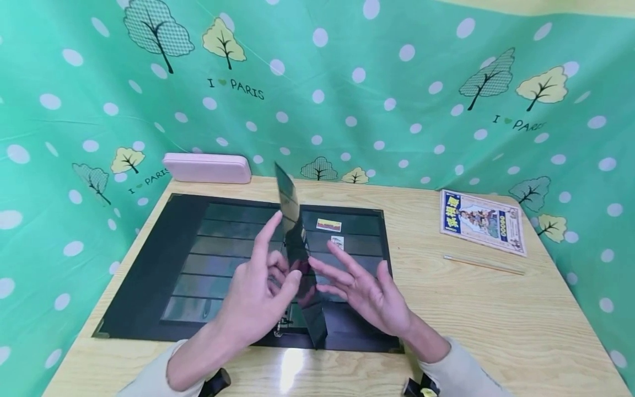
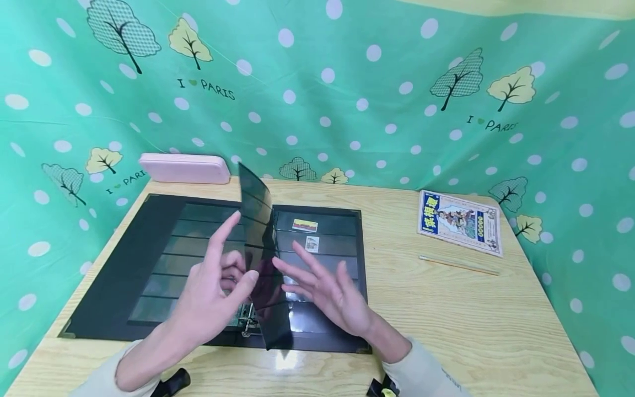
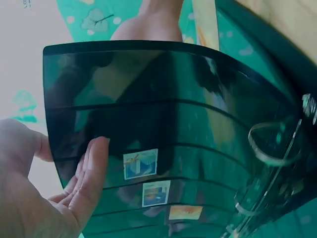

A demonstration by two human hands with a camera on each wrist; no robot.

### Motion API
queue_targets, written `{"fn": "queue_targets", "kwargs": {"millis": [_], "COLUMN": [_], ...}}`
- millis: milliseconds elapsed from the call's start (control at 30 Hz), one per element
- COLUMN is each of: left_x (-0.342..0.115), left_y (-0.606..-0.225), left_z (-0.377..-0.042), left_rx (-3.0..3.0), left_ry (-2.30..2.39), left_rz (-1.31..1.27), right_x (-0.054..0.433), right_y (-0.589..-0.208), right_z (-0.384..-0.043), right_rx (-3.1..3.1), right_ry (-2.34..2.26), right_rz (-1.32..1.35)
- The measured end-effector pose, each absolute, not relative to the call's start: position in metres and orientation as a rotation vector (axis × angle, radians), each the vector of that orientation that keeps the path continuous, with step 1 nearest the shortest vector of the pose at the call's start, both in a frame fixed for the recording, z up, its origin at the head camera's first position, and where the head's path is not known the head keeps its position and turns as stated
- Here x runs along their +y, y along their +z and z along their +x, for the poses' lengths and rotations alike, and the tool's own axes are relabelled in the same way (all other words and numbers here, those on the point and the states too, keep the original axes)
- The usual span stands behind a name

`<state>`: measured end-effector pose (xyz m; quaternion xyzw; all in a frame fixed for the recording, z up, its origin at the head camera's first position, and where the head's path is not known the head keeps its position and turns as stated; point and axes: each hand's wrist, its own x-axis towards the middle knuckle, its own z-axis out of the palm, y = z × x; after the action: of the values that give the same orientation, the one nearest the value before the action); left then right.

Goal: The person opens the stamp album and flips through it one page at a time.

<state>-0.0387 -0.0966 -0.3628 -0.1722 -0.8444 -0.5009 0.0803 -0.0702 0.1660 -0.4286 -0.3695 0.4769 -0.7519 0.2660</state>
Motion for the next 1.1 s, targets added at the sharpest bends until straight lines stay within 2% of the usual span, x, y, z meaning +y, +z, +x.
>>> {"fn": "queue_targets", "kwargs": {"millis": [367,800,933,1100], "left_x": [-0.125,-0.178,-0.191,-0.197], "left_y": [-0.346,-0.325,-0.325,-0.327], "left_z": [-0.041,-0.05,-0.052,-0.055], "left_rx": [-2.418,-2.542,-2.604,-2.588], "left_ry": [-1.353,-1.258,-1.274,-1.325], "left_rz": [-0.489,-0.209,-0.129,-0.07], "right_x": [0.183,0.228,0.235,0.241], "right_y": [-0.433,-0.454,-0.459,-0.466], "right_z": [-0.091,-0.132,-0.138,-0.142], "right_rx": [1.533,2.008,2.173,2.388], "right_ry": [-2.137,-2.179,-2.061,-1.693], "right_rz": [-0.872,-0.657,-0.556,-0.431]}}
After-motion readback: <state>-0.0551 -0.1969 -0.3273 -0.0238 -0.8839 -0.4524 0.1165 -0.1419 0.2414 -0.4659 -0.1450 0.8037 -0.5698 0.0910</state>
